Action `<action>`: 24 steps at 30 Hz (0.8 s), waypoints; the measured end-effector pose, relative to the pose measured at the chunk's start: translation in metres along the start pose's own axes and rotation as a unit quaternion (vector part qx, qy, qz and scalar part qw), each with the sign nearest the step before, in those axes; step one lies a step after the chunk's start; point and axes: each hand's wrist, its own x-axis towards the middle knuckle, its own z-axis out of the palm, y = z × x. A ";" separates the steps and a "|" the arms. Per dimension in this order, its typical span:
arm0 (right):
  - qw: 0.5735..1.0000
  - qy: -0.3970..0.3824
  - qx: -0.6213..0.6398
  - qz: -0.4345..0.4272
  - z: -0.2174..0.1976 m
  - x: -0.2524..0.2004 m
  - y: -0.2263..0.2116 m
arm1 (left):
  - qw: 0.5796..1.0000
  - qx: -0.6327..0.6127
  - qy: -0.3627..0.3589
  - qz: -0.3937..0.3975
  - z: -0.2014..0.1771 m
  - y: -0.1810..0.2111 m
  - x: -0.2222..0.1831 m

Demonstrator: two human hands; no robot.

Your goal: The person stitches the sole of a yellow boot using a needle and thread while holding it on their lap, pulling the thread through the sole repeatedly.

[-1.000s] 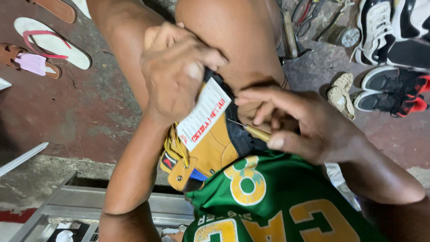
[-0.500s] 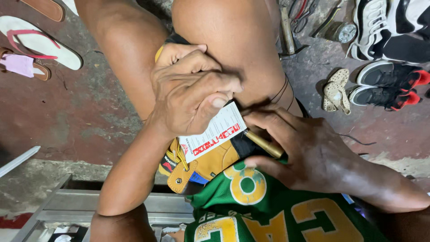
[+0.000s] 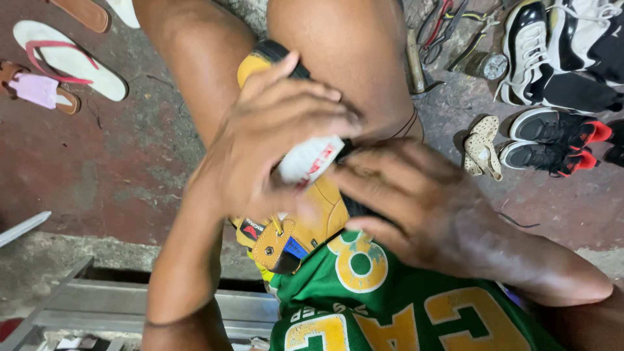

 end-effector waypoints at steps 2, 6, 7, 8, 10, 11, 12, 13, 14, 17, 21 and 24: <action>0.998 -0.023 0.002 -0.057 0.003 0.001 -0.004 | 0.999 -0.014 -0.014 -0.036 -0.008 0.024 -0.013; 0.999 -0.002 -0.017 -0.048 0.008 -0.001 0.003 | 0.969 0.018 0.033 -0.243 -0.014 0.064 -0.055; 0.998 0.018 -0.050 -0.027 0.007 -0.002 0.009 | 0.956 0.055 0.079 -0.276 -0.017 0.068 -0.066; 0.999 0.032 -0.034 0.002 0.007 -0.004 0.014 | 0.940 0.090 0.121 -0.307 -0.019 0.070 -0.074; 0.996 0.061 -0.003 0.066 0.006 -0.007 0.025 | 0.908 0.187 0.139 -0.349 -0.017 0.075 -0.085; 0.993 0.056 0.029 0.097 0.009 -0.005 0.030 | 0.889 0.233 0.146 -0.366 -0.017 0.075 -0.087; 0.990 0.045 0.063 0.121 0.012 -0.001 0.037 | 0.906 0.188 0.142 -0.353 -0.014 0.074 -0.088; 0.984 0.034 0.097 0.144 0.013 0.005 0.043 | 0.920 0.142 0.138 -0.338 -0.011 0.071 -0.087; 0.989 0.013 0.098 0.114 0.011 0.014 0.052 | 0.929 0.118 0.133 -0.326 -0.009 0.066 -0.085; 0.984 -0.065 0.120 0.116 -0.001 0.037 0.068 | 0.948 0.073 0.089 -0.297 0.000 0.049 -0.064; 0.983 -0.103 0.114 0.103 -0.004 0.062 0.066 | 0.931 0.101 0.012 -0.350 0.007 0.031 -0.038; 0.980 -0.089 0.160 0.077 -0.001 0.064 0.067 | 0.944 0.089 0.013 -0.317 0.011 0.029 -0.036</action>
